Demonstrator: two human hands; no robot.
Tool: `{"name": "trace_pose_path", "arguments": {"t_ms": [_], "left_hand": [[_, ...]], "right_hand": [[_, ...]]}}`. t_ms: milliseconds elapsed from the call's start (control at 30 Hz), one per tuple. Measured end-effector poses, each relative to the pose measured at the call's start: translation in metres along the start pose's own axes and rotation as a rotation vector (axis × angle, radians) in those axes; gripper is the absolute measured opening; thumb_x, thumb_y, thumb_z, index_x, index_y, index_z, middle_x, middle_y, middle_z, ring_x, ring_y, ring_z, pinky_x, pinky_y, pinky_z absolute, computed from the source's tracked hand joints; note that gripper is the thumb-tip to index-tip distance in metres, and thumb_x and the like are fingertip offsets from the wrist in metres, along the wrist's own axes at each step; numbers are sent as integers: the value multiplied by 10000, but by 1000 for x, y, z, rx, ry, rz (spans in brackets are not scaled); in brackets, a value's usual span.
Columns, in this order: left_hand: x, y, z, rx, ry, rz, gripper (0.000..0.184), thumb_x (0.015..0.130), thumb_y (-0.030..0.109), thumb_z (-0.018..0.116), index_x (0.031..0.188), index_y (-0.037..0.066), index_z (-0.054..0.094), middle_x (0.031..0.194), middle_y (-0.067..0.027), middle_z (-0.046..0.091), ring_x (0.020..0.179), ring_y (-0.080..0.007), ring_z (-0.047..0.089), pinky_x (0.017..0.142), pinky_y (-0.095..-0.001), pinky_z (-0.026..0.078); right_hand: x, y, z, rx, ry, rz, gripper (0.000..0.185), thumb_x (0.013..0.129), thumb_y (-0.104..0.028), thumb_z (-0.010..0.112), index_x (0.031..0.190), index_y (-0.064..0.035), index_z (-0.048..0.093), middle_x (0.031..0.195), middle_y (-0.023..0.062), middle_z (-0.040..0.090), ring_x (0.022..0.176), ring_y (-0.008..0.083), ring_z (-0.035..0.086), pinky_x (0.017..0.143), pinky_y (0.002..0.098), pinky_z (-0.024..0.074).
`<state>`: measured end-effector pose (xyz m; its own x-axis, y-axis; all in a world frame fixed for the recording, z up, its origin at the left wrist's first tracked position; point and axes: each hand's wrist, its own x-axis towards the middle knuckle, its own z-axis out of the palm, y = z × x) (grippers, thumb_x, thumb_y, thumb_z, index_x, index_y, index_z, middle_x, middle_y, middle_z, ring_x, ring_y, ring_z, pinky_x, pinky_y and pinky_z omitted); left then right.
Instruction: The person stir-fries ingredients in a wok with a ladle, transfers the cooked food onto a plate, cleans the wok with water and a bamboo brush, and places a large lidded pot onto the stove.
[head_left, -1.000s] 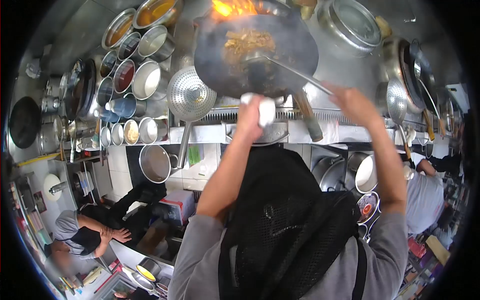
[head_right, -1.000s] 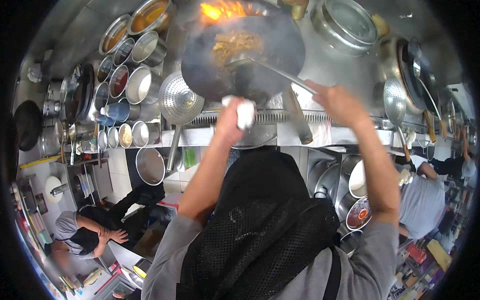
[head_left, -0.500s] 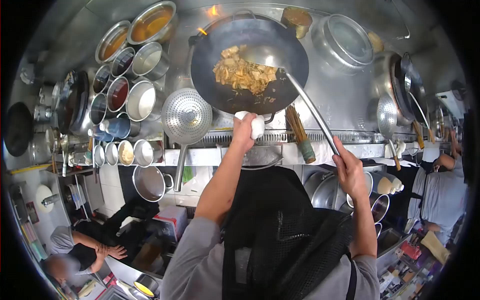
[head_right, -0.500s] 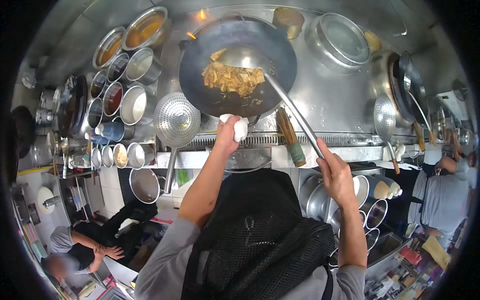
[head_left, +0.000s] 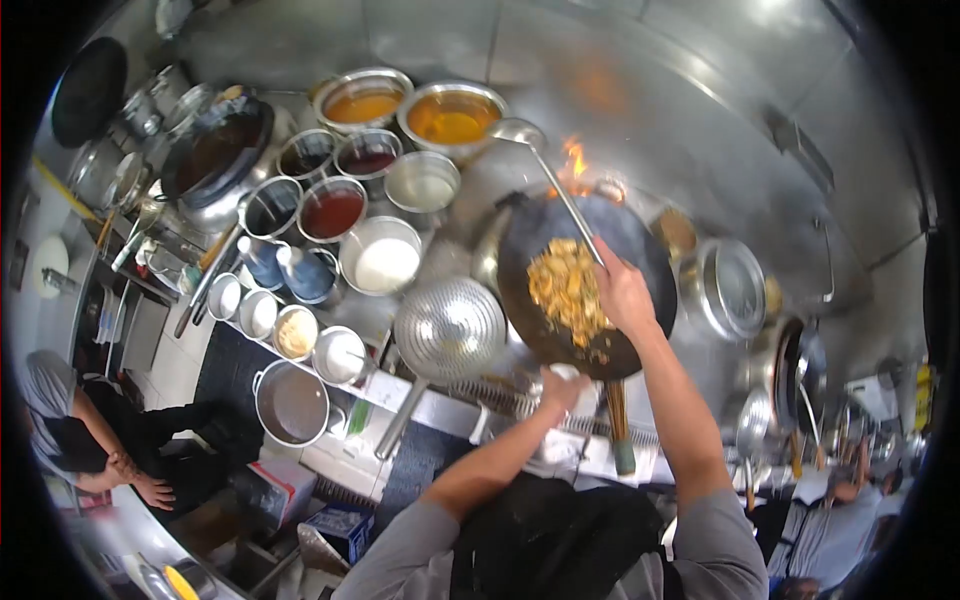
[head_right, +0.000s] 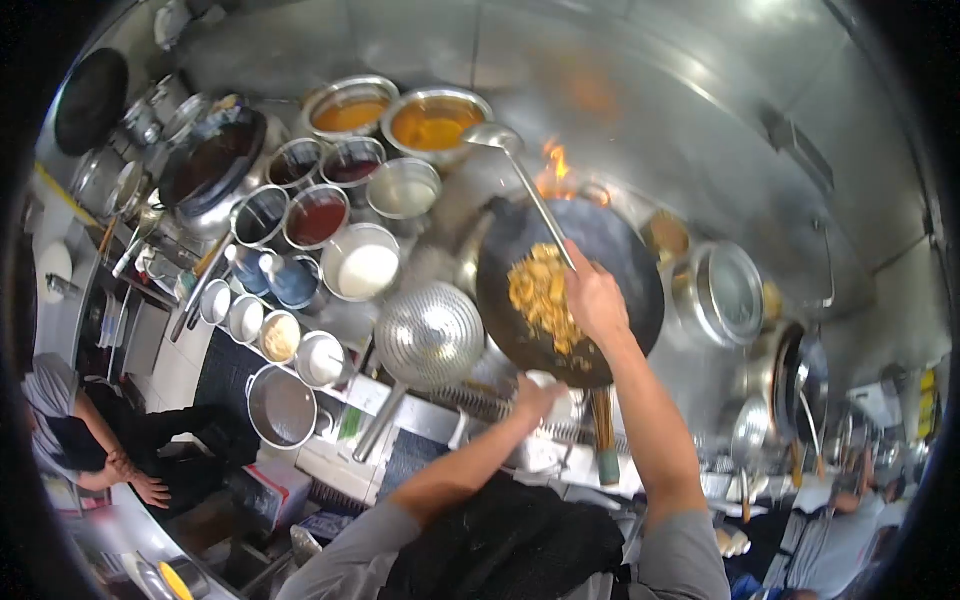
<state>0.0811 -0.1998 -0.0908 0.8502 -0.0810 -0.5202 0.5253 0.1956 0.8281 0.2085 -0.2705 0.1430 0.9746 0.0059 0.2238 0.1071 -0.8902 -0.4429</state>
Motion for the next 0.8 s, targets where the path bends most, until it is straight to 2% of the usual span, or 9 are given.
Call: {"name": "trace_pose_path", "arguments": {"t_ms": [67, 233, 333, 400, 467, 533, 667, 733, 800], "left_hand": [[-2, 2, 0, -30, -13, -19, 862, 787, 157, 865, 1388, -125, 315, 1213, -215, 619, 1078, -286, 642, 929, -402, 563], [16, -20, 1, -24, -104, -33, 899, 787, 202, 830, 1372, -201, 280, 1135, -208, 626, 986, -254, 651, 856, -361, 568], [2, -3, 1, 66, 5, 45, 842, 801, 199, 813, 1346, -195, 306, 1053, -173, 646, 890, -229, 652, 822, -348, 567], [9, -10, -5, -132, -215, -70, 831, 821, 177, 819, 1351, -184, 289, 1041, -159, 649, 887, -221, 664, 814, -349, 576], [19, -32, 6, -161, -121, -35, 888, 812, 180, 867, 1369, -176, 273, 1089, -168, 640, 924, -223, 664, 831, -354, 581], [-1, 5, -4, -139, -116, -105, 966, 795, 209, 905, 1408, -151, 251, 1253, -210, 587, 1067, -263, 640, 914, -388, 577], [-8, 20, -8, -75, -83, -138, 1012, 755, 172, 889, 1464, -110, 225, 1285, -229, 570, 1173, -294, 607, 966, -403, 564], [-3, 10, -6, -175, -120, -142, 1038, 721, 163, 840, 1480, -133, 197, 1300, -231, 551, 1156, -312, 598, 1013, -394, 522], [-11, 21, -7, -186, -87, -110, 1024, 728, 147, 820, 1488, -130, 192, 1300, -232, 549, 1156, -308, 597, 1008, -395, 524]], "right_hand": [[68, -32, 25, -161, -103, 70, 472, 1028, -224, 601, 1500, -207, 586, 1146, 297, 715, 1043, 469, 703, 928, 564, 548], [185, -58, 101, -266, -227, -90, 426, 1023, -237, 604, 1445, -175, 601, 1127, 290, 729, 1085, 484, 698, 930, 586, 558], [178, -49, 97, -243, -255, -85, 429, 1021, -238, 613, 1445, -171, 601, 1117, 280, 734, 1066, 475, 704, 922, 578, 562], [109, -56, 76, -256, -139, 112, 485, 1017, -208, 621, 1499, -203, 570, 1051, 289, 734, 1022, 485, 705, 905, 585, 559], [30, 14, 72, -39, 15, -47, 524, 1055, -195, 588, 1570, -161, 497, 921, 235, 742, 813, 420, 733, 715, 473, 592], [-62, 11, -3, 804, -223, 416, 529, 1112, -203, 534, 1623, -114, 434, 680, -44, 492, 552, 36, 480, 439, 239, 364], [-183, 102, -14, 213, 15, 406, 511, 1081, -226, 586, 1563, -69, 514, 703, 8, 579, 577, 100, 567, 485, 305, 460], [-193, 121, -12, -110, 114, 347, 481, 1047, -156, 607, 1499, -8, 538, 1016, 291, 751, 926, 462, 736, 786, 489, 567], [-175, 107, -2, 52, 33, 534, 481, 1039, -179, 614, 1497, -47, 548, 1099, 367, 689, 1071, 522, 674, 882, 535, 542]]}}
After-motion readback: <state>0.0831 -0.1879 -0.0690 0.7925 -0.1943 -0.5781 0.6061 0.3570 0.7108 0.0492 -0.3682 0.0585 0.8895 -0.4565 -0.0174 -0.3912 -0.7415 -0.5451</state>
